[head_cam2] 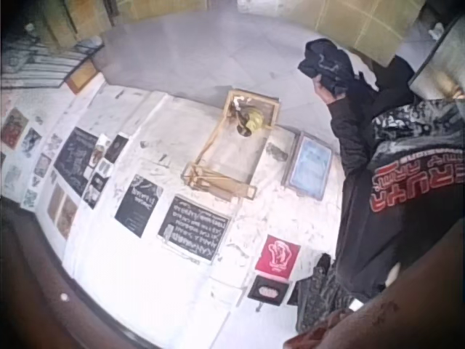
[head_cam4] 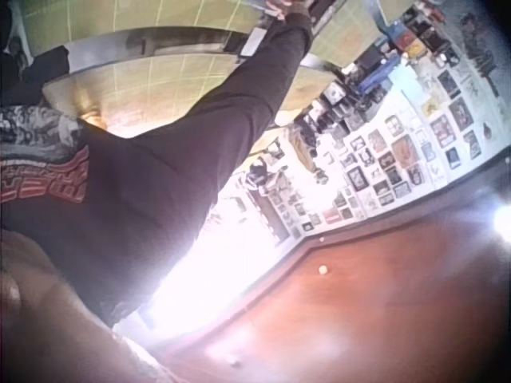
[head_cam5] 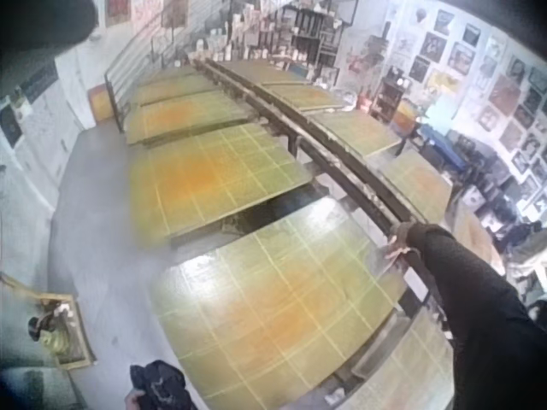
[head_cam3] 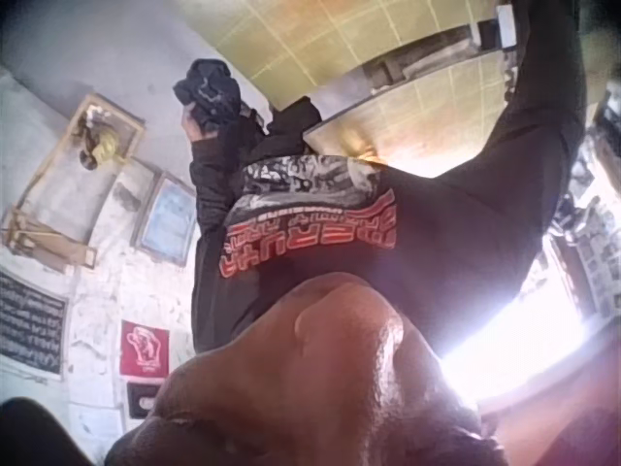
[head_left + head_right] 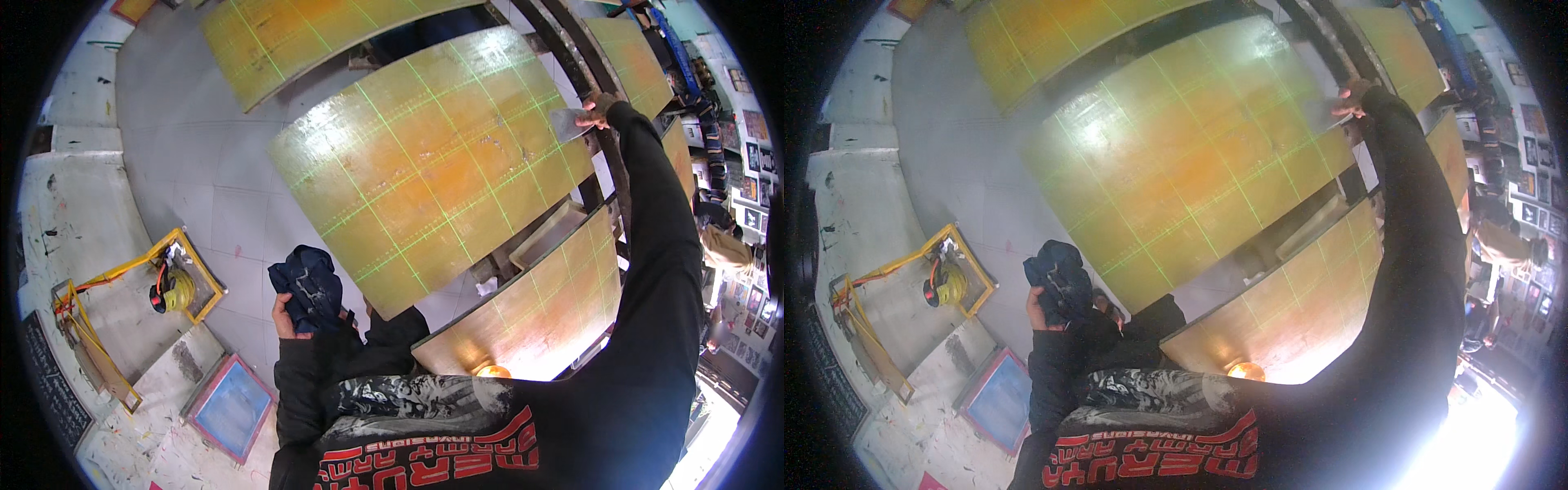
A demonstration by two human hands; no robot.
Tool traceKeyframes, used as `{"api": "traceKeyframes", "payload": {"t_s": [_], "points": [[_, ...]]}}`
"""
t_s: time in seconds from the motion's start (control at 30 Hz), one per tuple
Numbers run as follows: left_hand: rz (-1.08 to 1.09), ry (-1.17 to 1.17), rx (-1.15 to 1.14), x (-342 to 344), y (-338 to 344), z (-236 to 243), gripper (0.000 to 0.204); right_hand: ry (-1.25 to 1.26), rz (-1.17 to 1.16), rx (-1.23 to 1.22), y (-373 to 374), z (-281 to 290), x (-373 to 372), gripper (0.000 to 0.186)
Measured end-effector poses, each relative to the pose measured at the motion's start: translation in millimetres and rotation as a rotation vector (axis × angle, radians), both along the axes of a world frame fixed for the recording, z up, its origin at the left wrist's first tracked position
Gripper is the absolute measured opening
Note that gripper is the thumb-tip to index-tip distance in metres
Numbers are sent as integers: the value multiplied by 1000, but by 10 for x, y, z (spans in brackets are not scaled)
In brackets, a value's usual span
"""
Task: The person cleans adhesive residue from a series of printing plates using a scraper and a cloth.
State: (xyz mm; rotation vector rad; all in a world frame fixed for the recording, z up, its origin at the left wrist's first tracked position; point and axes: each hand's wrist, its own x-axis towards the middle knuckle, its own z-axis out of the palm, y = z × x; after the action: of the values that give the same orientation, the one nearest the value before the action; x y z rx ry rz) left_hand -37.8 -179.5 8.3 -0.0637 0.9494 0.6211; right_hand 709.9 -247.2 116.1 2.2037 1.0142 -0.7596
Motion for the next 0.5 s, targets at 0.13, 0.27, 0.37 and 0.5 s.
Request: {"api": "traceKeyframes", "payload": {"t_s": [0.13,0.27,0.37,0.5], "points": [[30,63,-13,-14,-177,-222,47,2,161,-109,153,-68,-219,70],[-50,57,-54,-46,-194,-405,47,51,291,187,-61,-286,-215,61],[-38,72,-29,-5,-167,-428,46,16,200,-47,155,-76,-883,78],[-55,45,-29,45,-155,-488,43,-26,339,117,136,-119,-1324,77]]}}
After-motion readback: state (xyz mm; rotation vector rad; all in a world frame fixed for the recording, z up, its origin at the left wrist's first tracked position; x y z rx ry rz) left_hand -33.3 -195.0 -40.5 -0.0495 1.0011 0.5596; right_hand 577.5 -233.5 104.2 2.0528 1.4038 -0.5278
